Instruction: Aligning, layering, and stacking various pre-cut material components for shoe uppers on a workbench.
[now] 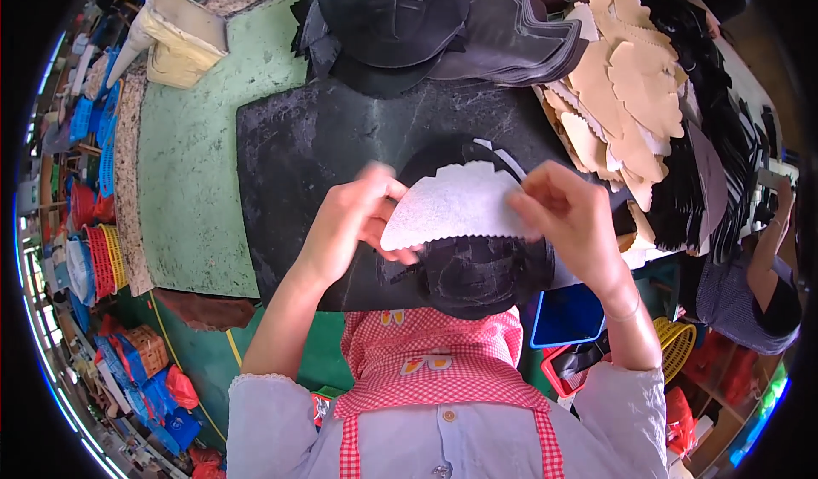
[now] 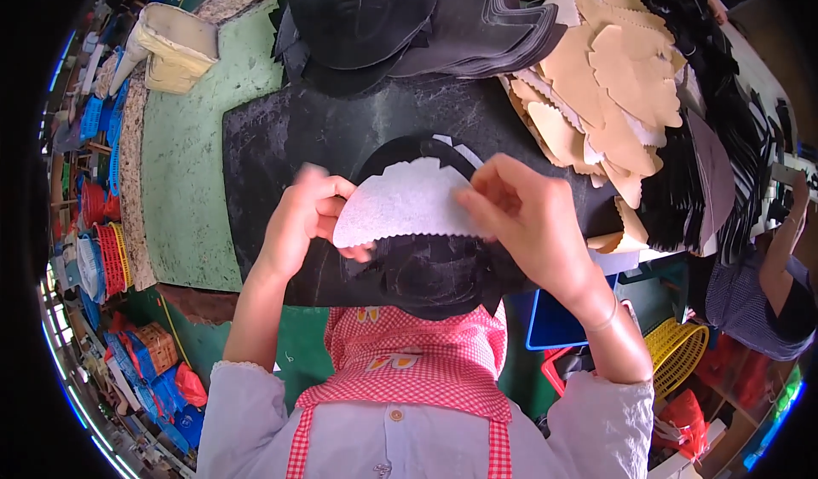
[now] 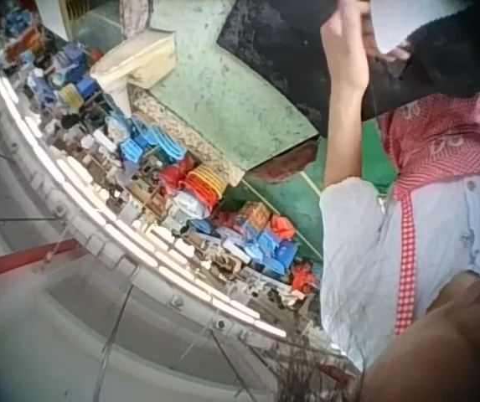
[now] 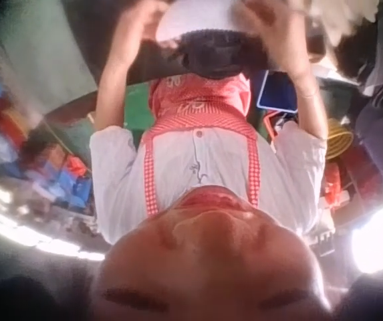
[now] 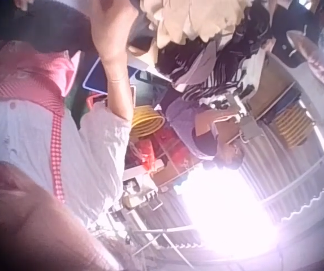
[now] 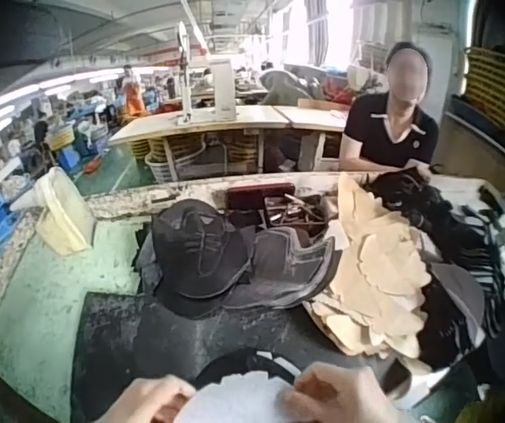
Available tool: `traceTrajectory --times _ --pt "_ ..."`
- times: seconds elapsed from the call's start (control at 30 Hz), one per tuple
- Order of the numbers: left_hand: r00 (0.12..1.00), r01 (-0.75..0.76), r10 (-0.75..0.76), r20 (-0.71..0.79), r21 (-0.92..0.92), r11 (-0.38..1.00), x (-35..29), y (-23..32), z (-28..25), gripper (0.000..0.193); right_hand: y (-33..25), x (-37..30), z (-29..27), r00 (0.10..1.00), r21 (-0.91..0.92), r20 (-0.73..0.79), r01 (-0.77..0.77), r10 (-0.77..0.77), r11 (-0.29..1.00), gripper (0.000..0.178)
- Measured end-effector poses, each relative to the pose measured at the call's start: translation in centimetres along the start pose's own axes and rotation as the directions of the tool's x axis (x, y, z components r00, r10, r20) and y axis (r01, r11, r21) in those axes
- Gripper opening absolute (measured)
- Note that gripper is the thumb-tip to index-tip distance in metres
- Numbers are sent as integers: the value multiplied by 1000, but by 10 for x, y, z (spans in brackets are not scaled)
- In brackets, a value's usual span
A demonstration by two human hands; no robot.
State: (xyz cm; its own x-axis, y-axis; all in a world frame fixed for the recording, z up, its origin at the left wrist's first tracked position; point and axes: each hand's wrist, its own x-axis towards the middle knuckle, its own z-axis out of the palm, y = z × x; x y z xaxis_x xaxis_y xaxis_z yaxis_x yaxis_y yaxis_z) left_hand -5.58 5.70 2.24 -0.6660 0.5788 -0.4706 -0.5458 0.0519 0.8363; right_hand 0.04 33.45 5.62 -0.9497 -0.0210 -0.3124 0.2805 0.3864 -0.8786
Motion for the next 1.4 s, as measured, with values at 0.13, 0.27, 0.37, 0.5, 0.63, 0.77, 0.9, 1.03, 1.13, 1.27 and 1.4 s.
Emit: traceTrajectory --times 0.13,0.27,0.37,0.5,0.63,0.77,0.9,1.03,1.13,1.27,1.4 --pt "963 -10 114 -244 391 920 19 7 7 15 11 36 4 996 -158 -43 74 -81 985 17" --pt "974 68 26 -224 399 914 27 1 4 21 8 49 1 998 -250 53 53 -41 967 19" --pt "966 92 127 -225 758 646 32 17 6 27 -6 55 -2 994 -439 76 104 -79 893 27" --pt "829 -120 553 -87 937 328 53 44 -6 28 -2 57 -6 988 -870 109 147 -108 470 46" --pt "554 -233 813 182 971 -58 111 59 -26 48 10 43 -9 971 -759 106 218 -214 613 38" --pt "514 -318 855 72 941 112 129 70 -58 19 6 26 -21 953 -575 59 275 -296 770 27" --pt "615 -319 775 144 945 78 83 62 -19 16 9 18 -33 963 -444 -40 223 -267 868 24" --pt "682 -392 718 140 899 196 72 20 -19 16 6 26 -12 908 -388 -29 374 -417 842 18" --pt "797 -221 594 -108 863 454 77 26 -21 22 -6 41 9 658 -371 109 723 -745 583 18" --pt "749 -321 649 -128 788 525 93 19 -30 24 -5 61 56 718 -537 189 647 -670 542 38" --pt "493 -412 793 -359 706 576 88 34 -54 22 -1 66 58 746 -510 235 640 -623 575 40"
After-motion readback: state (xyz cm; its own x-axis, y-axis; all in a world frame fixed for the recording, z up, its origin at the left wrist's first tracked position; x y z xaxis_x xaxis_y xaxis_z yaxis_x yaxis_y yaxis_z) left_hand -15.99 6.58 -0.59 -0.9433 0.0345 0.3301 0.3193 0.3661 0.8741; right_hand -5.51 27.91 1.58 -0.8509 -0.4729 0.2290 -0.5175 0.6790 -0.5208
